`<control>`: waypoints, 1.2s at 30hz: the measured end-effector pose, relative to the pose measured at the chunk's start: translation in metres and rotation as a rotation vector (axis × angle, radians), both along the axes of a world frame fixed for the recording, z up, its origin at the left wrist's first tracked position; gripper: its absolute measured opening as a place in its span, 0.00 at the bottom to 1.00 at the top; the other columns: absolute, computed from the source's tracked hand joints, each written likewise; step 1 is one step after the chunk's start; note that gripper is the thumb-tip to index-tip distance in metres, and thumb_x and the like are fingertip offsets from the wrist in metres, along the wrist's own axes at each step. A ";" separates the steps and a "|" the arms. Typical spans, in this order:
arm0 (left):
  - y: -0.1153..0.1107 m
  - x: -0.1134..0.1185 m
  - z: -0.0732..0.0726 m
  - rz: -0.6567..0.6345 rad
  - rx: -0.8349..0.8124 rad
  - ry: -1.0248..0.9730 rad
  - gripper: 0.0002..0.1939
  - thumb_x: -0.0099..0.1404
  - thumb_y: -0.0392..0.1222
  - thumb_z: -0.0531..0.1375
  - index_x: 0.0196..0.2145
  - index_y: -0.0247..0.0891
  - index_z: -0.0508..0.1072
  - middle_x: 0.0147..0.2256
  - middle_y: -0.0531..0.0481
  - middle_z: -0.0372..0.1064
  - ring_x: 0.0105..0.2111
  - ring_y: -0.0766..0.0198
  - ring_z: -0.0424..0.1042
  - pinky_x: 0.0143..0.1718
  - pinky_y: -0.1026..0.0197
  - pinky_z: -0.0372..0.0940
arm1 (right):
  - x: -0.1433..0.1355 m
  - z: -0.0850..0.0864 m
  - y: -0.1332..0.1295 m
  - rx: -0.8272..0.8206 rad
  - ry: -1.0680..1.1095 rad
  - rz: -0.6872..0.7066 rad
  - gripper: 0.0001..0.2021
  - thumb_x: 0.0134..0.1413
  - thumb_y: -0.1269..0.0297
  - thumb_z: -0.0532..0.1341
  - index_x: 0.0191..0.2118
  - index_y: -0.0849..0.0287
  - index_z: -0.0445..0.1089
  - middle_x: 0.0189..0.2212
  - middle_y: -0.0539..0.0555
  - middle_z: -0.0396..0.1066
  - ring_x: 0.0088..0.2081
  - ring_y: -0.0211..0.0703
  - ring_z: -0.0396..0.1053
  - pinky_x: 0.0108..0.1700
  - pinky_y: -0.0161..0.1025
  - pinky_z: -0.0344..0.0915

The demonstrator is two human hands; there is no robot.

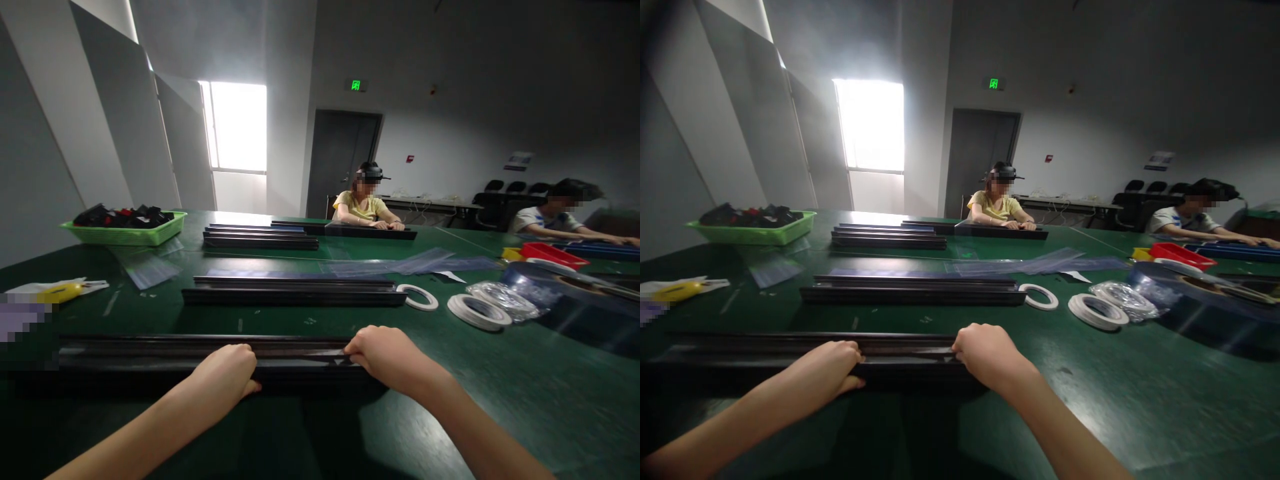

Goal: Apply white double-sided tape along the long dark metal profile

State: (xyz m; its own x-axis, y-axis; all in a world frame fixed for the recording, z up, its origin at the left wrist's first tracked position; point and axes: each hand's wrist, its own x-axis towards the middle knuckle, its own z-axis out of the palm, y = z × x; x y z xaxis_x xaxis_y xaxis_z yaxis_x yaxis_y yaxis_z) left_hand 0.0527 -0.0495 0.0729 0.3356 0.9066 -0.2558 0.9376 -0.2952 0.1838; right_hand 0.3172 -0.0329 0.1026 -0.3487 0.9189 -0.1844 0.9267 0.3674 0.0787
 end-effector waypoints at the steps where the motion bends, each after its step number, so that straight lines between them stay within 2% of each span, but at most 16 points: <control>1: -0.001 0.001 0.001 -0.010 0.022 -0.003 0.12 0.61 0.44 0.59 0.38 0.35 0.77 0.42 0.39 0.75 0.43 0.49 0.74 0.46 0.55 0.66 | 0.004 -0.002 0.001 -0.002 0.026 0.018 0.12 0.56 0.64 0.56 0.39 0.49 0.78 0.36 0.53 0.79 0.40 0.49 0.75 0.36 0.35 0.63; 6: -0.001 0.003 -0.010 -0.026 0.123 0.017 0.17 0.60 0.50 0.60 0.38 0.32 0.76 0.40 0.37 0.74 0.41 0.48 0.74 0.43 0.53 0.68 | 0.011 -0.007 0.001 0.027 0.099 0.046 0.15 0.61 0.59 0.52 0.39 0.50 0.77 0.36 0.52 0.78 0.39 0.45 0.75 0.35 0.34 0.62; 11: 0.001 0.003 -0.021 -0.053 0.177 0.052 0.23 0.59 0.55 0.61 0.39 0.30 0.75 0.42 0.35 0.73 0.42 0.47 0.73 0.46 0.52 0.67 | 0.006 -0.008 -0.003 0.049 0.075 0.021 0.16 0.61 0.59 0.51 0.36 0.54 0.77 0.34 0.55 0.78 0.36 0.47 0.75 0.33 0.34 0.62; 17: 0.002 0.005 -0.024 -0.062 0.197 0.103 0.25 0.58 0.57 0.61 0.40 0.30 0.75 0.45 0.33 0.72 0.46 0.47 0.71 0.50 0.53 0.65 | 0.002 -0.010 -0.005 0.037 0.040 -0.038 0.17 0.61 0.57 0.51 0.38 0.54 0.77 0.35 0.57 0.78 0.37 0.48 0.75 0.34 0.36 0.63; 22: 0.005 0.003 -0.031 -0.032 0.228 0.070 0.25 0.54 0.57 0.63 0.39 0.32 0.75 0.45 0.35 0.71 0.45 0.48 0.72 0.46 0.55 0.67 | 0.004 -0.014 -0.003 0.041 0.039 -0.047 0.18 0.61 0.56 0.50 0.38 0.53 0.77 0.35 0.57 0.78 0.38 0.50 0.75 0.34 0.38 0.63; 27: 0.004 0.004 -0.029 -0.044 0.195 0.068 0.24 0.54 0.55 0.63 0.40 0.31 0.75 0.43 0.36 0.71 0.43 0.47 0.71 0.44 0.52 0.68 | 0.005 -0.016 -0.003 0.031 0.050 -0.047 0.18 0.62 0.57 0.49 0.39 0.52 0.77 0.36 0.57 0.78 0.38 0.51 0.75 0.34 0.39 0.64; 36: 0.004 0.006 -0.020 -0.087 0.162 0.054 0.30 0.54 0.55 0.63 0.52 0.40 0.71 0.48 0.38 0.70 0.49 0.44 0.69 0.46 0.46 0.67 | 0.005 -0.016 -0.003 0.024 0.054 -0.050 0.18 0.61 0.57 0.50 0.38 0.52 0.77 0.36 0.57 0.78 0.37 0.50 0.75 0.33 0.37 0.62</control>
